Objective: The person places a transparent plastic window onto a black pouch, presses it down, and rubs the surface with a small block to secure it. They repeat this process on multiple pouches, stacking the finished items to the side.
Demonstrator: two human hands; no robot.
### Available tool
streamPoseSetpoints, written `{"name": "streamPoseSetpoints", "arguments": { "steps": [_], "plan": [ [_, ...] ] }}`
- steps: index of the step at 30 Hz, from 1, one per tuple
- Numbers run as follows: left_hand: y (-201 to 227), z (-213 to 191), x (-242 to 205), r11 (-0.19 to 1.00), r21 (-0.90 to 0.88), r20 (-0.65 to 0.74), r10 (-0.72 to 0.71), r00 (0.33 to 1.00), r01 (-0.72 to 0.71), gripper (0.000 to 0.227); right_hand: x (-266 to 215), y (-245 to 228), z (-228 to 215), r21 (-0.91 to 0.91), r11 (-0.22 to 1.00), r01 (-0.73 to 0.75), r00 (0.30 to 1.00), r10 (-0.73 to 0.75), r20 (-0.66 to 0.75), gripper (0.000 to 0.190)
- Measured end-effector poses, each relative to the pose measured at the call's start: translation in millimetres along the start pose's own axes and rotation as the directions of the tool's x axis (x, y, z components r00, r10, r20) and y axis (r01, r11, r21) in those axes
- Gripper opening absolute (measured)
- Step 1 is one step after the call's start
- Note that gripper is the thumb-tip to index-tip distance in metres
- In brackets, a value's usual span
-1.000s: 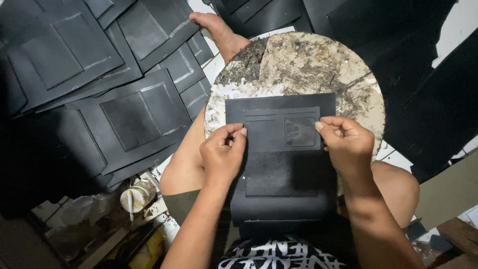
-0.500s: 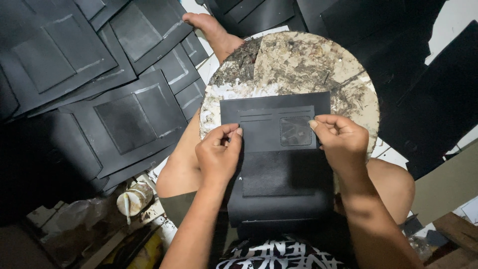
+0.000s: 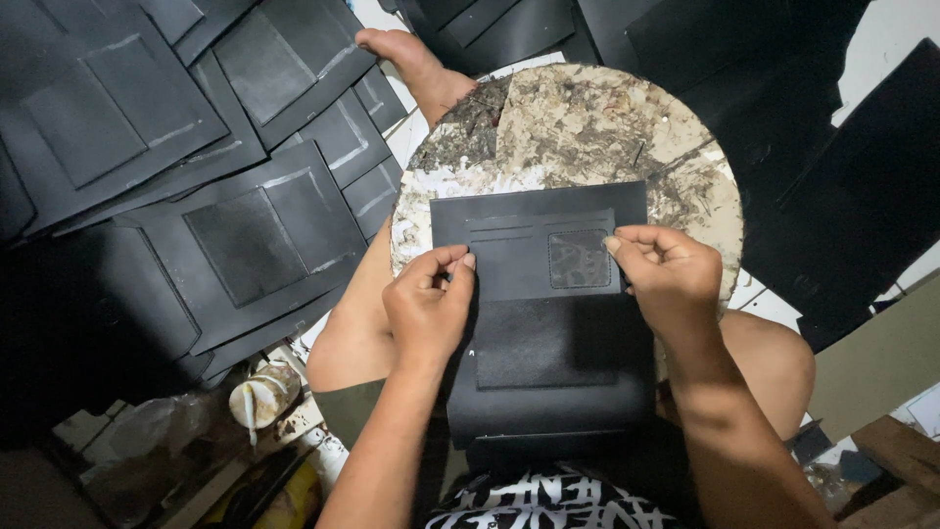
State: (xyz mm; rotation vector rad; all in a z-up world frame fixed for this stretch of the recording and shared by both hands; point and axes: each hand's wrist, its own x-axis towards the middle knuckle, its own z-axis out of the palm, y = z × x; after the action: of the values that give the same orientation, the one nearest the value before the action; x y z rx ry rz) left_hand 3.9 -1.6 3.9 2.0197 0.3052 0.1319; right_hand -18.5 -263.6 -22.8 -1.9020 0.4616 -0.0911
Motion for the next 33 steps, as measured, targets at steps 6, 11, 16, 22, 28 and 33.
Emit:
{"name": "streamPoseSetpoints", "arguments": {
  "steps": [6,11,16,22,28,33],
  "plan": [
    [0.7,0.6,0.2,1.0,0.013,-0.002,0.013,1.0,-0.013,0.012,0.6,-12.7,-1.9,0.041,0.994,-0.097,0.995,0.096,0.018,0.014],
    [-0.7,-0.9,1.1,0.999,0.039,0.027,-0.031,0.999,0.03,0.012,4.6,-10.7,-3.4,0.026,0.991,-0.134,0.991,0.134,0.027,0.015],
    [-4.2,-3.4,5.9,0.998,0.039,0.079,-0.055,0.995,0.052,0.011,7.6,-11.6,-4.7,0.095,0.972,-0.216,0.975,0.211,0.063,0.018],
    [-21.4,-4.5,13.7,0.985,0.071,0.177,-0.167,0.97,0.156,0.015,7.5,-14.5,-3.4,0.082,0.972,-0.219,0.974,0.214,0.069,0.019],
    [-7.9,-11.9,15.5,0.963,-0.005,0.253,-0.261,0.932,0.271,0.02,2.8,-26.8,-5.8,0.07,0.98,-0.185,0.981,0.18,0.067,0.02],
    [-11.3,-11.5,15.7,0.959,-0.062,0.303,-0.244,0.921,0.275,0.023,2.0,-24.4,-4.0,0.089,0.982,-0.169,0.985,0.164,0.056,0.02]
  ]
}}
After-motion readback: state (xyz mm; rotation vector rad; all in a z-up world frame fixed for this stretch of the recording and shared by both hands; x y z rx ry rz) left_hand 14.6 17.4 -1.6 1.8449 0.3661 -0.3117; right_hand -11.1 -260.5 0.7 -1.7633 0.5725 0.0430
